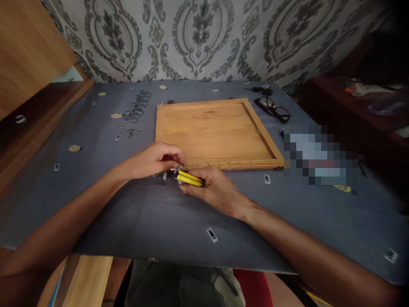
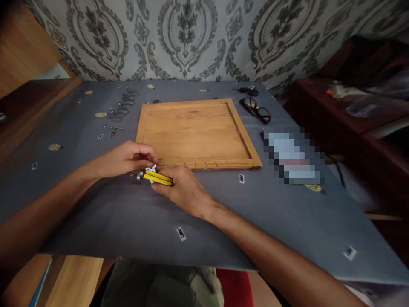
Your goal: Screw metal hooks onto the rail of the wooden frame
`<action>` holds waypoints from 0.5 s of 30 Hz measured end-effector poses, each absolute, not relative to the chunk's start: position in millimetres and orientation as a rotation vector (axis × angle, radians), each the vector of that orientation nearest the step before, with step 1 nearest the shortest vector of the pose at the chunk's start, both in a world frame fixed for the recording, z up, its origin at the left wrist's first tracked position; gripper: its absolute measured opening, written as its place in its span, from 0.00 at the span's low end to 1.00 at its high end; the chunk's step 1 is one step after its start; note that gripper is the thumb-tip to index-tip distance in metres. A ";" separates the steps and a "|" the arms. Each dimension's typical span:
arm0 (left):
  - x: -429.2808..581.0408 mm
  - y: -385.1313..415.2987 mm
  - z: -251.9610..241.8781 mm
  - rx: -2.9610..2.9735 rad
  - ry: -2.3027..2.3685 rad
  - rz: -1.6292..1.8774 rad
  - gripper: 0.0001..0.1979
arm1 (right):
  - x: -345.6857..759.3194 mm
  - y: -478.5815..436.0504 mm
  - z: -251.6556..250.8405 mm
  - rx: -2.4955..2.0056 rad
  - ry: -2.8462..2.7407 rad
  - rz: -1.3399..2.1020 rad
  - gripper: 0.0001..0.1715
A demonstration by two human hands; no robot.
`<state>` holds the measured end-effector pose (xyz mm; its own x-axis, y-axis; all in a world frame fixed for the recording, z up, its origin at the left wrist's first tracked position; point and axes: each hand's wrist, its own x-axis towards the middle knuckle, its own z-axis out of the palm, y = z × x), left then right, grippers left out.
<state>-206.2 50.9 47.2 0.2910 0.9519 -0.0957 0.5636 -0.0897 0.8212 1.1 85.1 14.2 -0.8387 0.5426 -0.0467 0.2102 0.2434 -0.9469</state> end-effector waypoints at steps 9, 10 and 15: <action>-215.7 42.0 61.7 1.868 1.532 0.619 0.12 | -1.3 94.7 8.5 -0.784 -2.031 1.917 0.12; -217.5 39.5 64.3 1.896 1.525 0.576 0.13 | -1.8 95.4 7.5 -0.788 -2.023 1.934 0.12; -218.5 28.9 63.3 2.071 1.528 0.356 0.22 | -5.1 97.4 5.5 -0.836 -1.993 1.983 0.11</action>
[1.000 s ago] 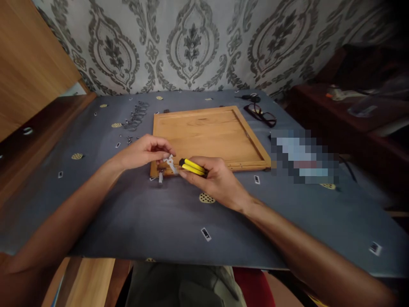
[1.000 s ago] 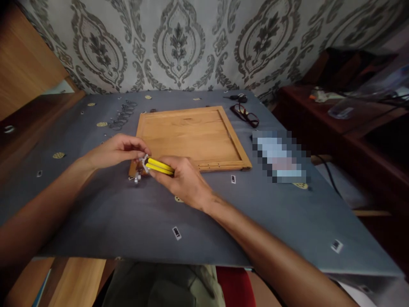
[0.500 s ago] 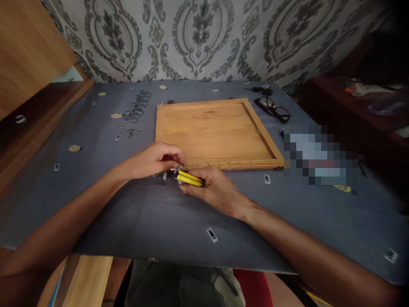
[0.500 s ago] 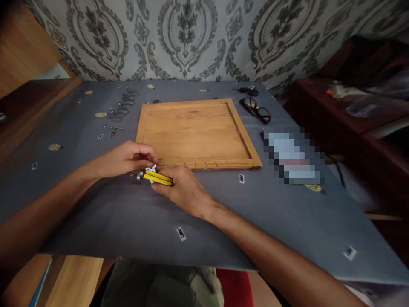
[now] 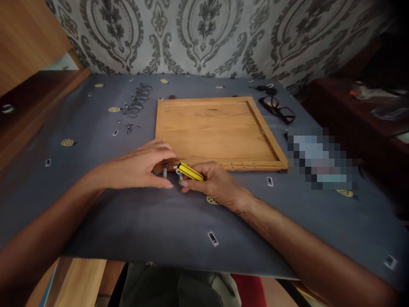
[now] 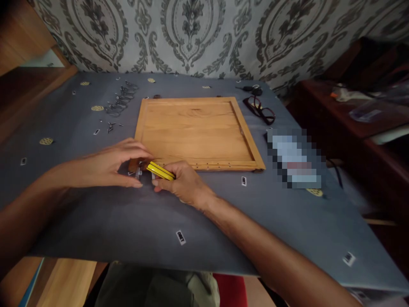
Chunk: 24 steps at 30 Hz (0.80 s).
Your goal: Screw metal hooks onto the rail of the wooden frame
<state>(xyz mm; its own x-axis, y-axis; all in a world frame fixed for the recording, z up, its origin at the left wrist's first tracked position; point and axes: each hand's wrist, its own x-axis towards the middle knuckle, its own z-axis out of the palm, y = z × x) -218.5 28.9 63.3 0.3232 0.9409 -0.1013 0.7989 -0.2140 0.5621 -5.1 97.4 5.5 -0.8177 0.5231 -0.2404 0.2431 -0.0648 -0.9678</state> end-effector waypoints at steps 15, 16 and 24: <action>-200.5 26.4 42.4 2.283 1.670 0.332 0.19 | -9.5 98.5 9.7 -0.843 -1.991 1.949 0.14; -199.7 26.4 43.1 2.277 1.675 0.317 0.19 | -9.5 98.4 10.5 -0.854 -2.006 1.935 0.14; -195.1 25.3 43.7 2.312 1.730 0.234 0.17 | -9.6 97.8 10.8 -0.911 -2.034 1.920 0.16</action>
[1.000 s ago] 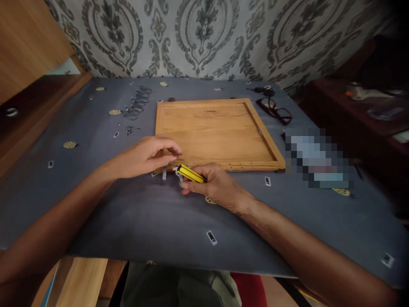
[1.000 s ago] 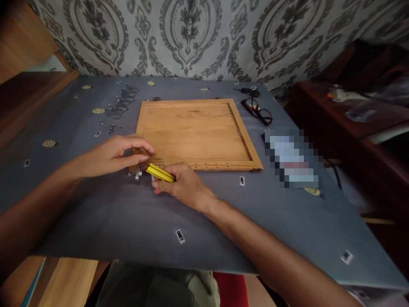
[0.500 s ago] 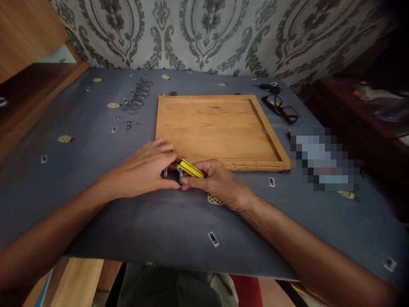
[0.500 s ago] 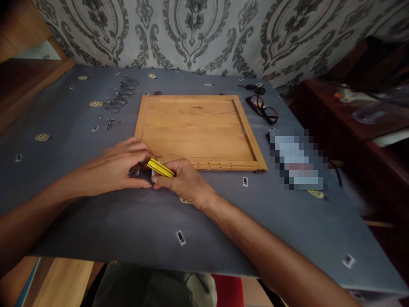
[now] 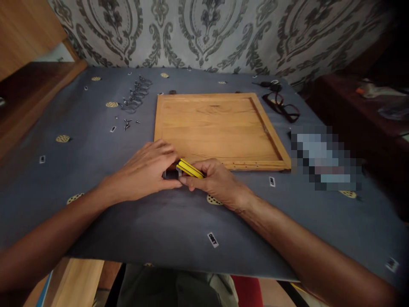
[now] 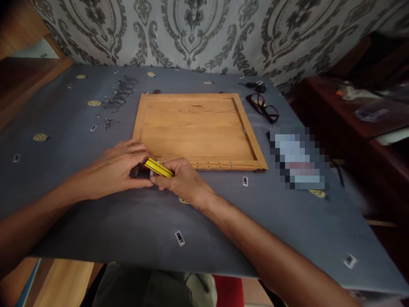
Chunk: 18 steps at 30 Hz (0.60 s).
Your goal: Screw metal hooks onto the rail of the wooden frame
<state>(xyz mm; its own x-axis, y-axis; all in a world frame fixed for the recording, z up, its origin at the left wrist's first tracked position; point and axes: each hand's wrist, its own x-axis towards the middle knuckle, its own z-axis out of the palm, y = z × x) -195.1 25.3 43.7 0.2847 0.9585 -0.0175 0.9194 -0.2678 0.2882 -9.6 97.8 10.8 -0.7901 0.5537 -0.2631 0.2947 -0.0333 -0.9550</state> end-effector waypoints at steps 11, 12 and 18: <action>-191.6 23.6 50.2 2.211 1.784 0.176 0.16 | 7.4 102.9 29.8 -0.931 -2.174 1.377 0.18; -191.6 23.5 50.3 2.205 1.787 0.182 0.16 | 8.2 102.2 30.5 -0.940 -2.225 1.286 0.16; -191.6 22.6 49.5 2.199 1.811 0.201 0.14 | 8.4 94.2 29.4 -0.832 -2.668 0.754 0.04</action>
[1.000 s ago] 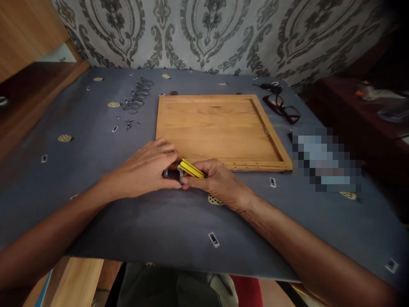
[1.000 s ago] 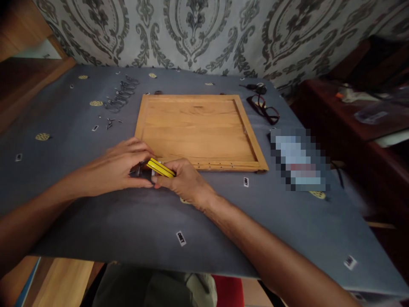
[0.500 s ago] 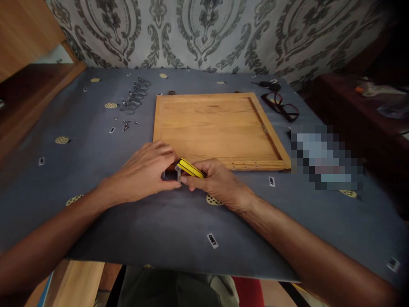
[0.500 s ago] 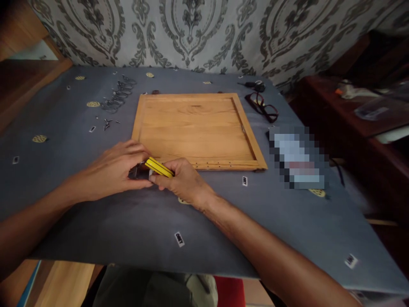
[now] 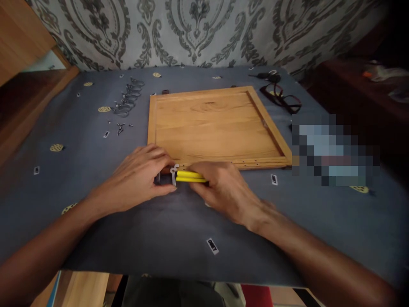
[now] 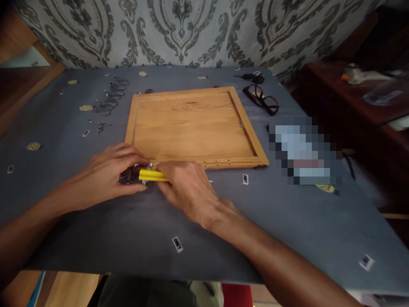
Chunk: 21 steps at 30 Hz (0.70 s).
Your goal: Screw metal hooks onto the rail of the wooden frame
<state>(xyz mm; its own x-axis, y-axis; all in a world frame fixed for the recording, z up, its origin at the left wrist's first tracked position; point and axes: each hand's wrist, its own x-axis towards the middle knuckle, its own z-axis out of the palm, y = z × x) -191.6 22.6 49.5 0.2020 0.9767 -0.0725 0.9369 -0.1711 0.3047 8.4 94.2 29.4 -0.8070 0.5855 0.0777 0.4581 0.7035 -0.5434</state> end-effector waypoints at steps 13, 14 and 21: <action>-192.3 22.7 50.2 2.190 1.816 0.180 0.16 | 9.4 86.0 23.7 -0.603 -2.859 0.157 0.09; -192.5 22.4 50.1 2.189 1.815 0.182 0.16 | 9.5 86.0 23.1 -0.632 -2.838 0.129 0.11; -193.6 21.3 49.5 2.204 1.786 0.226 0.15 | 9.7 85.2 20.4 -0.600 -2.835 0.114 0.24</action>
